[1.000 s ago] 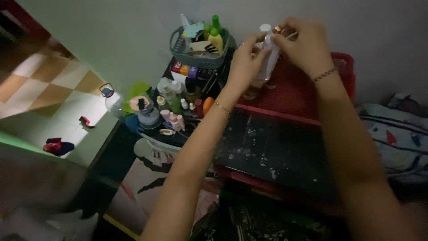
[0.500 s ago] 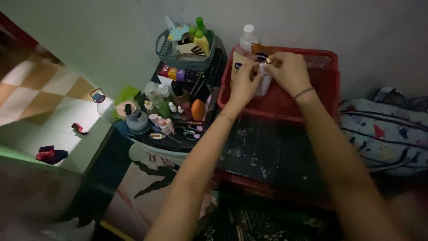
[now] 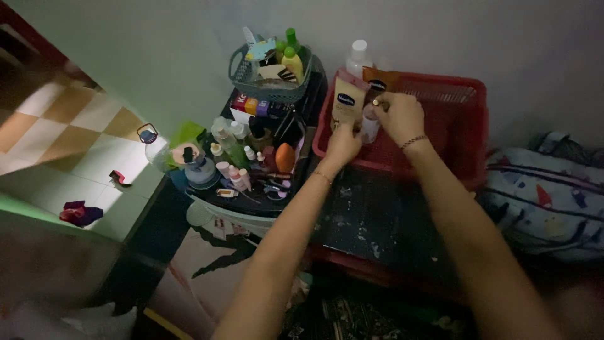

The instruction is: The person picks up skincare tubes, bottles, and jars from a cluttered surface and places them into a red plastic basket.

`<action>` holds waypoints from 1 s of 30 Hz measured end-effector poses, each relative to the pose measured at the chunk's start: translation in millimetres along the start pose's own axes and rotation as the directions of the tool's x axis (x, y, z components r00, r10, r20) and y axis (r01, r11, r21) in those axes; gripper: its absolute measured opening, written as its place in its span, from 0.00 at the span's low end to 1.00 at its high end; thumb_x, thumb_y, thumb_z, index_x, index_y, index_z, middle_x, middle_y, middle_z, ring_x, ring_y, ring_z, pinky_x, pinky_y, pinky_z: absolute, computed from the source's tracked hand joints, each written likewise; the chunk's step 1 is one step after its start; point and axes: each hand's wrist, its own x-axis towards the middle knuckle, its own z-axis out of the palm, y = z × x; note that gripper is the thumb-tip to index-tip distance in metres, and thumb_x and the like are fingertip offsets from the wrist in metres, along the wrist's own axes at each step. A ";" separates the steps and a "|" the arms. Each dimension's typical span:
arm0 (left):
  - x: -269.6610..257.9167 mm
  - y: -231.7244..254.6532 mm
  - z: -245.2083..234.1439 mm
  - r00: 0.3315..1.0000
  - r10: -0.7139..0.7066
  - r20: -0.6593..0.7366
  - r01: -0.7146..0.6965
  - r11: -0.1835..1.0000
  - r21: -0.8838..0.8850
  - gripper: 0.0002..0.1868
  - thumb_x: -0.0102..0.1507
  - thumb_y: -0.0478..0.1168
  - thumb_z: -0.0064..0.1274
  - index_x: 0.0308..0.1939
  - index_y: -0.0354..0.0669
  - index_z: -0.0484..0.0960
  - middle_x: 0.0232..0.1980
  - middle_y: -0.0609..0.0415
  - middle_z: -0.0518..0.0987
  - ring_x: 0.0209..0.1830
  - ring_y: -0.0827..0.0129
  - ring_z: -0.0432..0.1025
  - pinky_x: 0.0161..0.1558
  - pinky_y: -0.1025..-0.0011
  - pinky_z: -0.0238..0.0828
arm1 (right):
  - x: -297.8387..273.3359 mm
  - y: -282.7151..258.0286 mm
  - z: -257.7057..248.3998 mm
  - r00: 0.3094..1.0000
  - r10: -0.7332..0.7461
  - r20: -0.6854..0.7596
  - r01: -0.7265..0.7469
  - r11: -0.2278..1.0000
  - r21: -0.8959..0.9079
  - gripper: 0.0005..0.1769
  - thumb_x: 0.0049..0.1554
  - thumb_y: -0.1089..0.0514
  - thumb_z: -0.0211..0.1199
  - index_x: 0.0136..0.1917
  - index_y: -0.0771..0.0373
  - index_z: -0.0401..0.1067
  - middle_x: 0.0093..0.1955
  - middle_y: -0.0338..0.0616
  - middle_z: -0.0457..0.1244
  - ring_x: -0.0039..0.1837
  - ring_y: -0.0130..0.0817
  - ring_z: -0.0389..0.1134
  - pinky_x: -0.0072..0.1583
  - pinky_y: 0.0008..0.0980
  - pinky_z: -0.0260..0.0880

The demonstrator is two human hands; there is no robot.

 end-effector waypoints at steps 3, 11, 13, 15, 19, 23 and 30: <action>1.3 -10.4 4.1 1.000 -0.011 -0.001 0.011 1.000 -0.026 0.14 0.52 0.36 0.45 0.41 0.34 0.72 0.40 0.37 0.72 0.42 0.47 0.66 0.41 0.61 0.63 | 1.1 -0.9 2.8 0.997 0.059 0.041 -0.060 0.998 0.007 0.11 0.44 0.56 0.61 0.41 0.61 0.72 0.35 0.51 0.63 0.38 0.45 0.65 0.42 0.37 0.64; 8.1 -29.2 13.5 0.998 0.030 0.052 -0.024 0.995 -0.099 0.16 0.51 0.33 0.45 0.43 0.32 0.72 0.41 0.40 0.74 0.44 0.54 0.69 0.45 0.67 0.64 | 4.4 1.6 14.7 0.996 0.085 0.027 -0.086 0.996 0.007 0.11 0.43 0.59 0.60 0.42 0.63 0.72 0.37 0.54 0.63 0.40 0.46 0.65 0.44 0.37 0.65; 6.4 -29.8 13.5 0.998 0.043 0.043 -0.039 0.994 -0.100 0.16 0.51 0.32 0.44 0.43 0.32 0.71 0.42 0.39 0.73 0.45 0.53 0.68 0.46 0.67 0.63 | 6.0 4.8 18.0 0.997 0.075 0.026 -0.075 0.997 0.010 0.11 0.43 0.59 0.59 0.42 0.63 0.71 0.38 0.55 0.63 0.41 0.47 0.65 0.44 0.37 0.65; 6.6 -27.6 12.3 0.998 0.031 0.049 -0.026 0.994 -0.102 0.17 0.51 0.32 0.43 0.44 0.32 0.71 0.43 0.39 0.73 0.46 0.52 0.67 0.46 0.67 0.63 | 7.7 6.9 20.6 0.996 0.079 0.039 -0.079 0.997 0.004 0.12 0.44 0.61 0.58 0.43 0.64 0.71 0.39 0.55 0.63 0.41 0.46 0.65 0.44 0.37 0.65; 7.4 -21.8 11.5 0.996 -0.037 0.086 0.044 0.996 -0.077 0.18 0.51 0.32 0.43 0.45 0.32 0.70 0.43 0.38 0.72 0.46 0.52 0.67 0.46 0.66 0.62 | 9.9 8.1 24.8 1.000 0.018 -0.005 -0.018 0.999 -0.033 0.11 0.44 0.61 0.58 0.42 0.65 0.71 0.40 0.56 0.62 0.41 0.48 0.64 0.44 0.38 0.65; 6.1 -22.0 11.9 0.998 0.013 0.058 -0.007 0.995 -0.099 0.17 0.52 0.33 0.45 0.44 0.31 0.70 0.43 0.38 0.72 0.46 0.51 0.66 0.46 0.65 0.62 | 11.4 4.3 24.1 1.000 0.027 0.008 -0.027 0.999 -0.032 0.11 0.44 0.61 0.58 0.41 0.66 0.71 0.39 0.56 0.62 0.40 0.48 0.64 0.43 0.38 0.65; 7.3 -27.6 14.3 0.998 0.030 0.058 -0.026 0.998 -0.065 0.17 0.51 0.33 0.44 0.44 0.32 0.71 0.43 0.38 0.73 0.45 0.51 0.67 0.46 0.65 0.62 | 15.8 2.5 23.6 0.993 0.104 0.056 -0.101 0.994 -0.050 0.11 0.44 0.59 0.60 0.41 0.65 0.71 0.37 0.56 0.62 0.40 0.47 0.65 0.44 0.39 0.65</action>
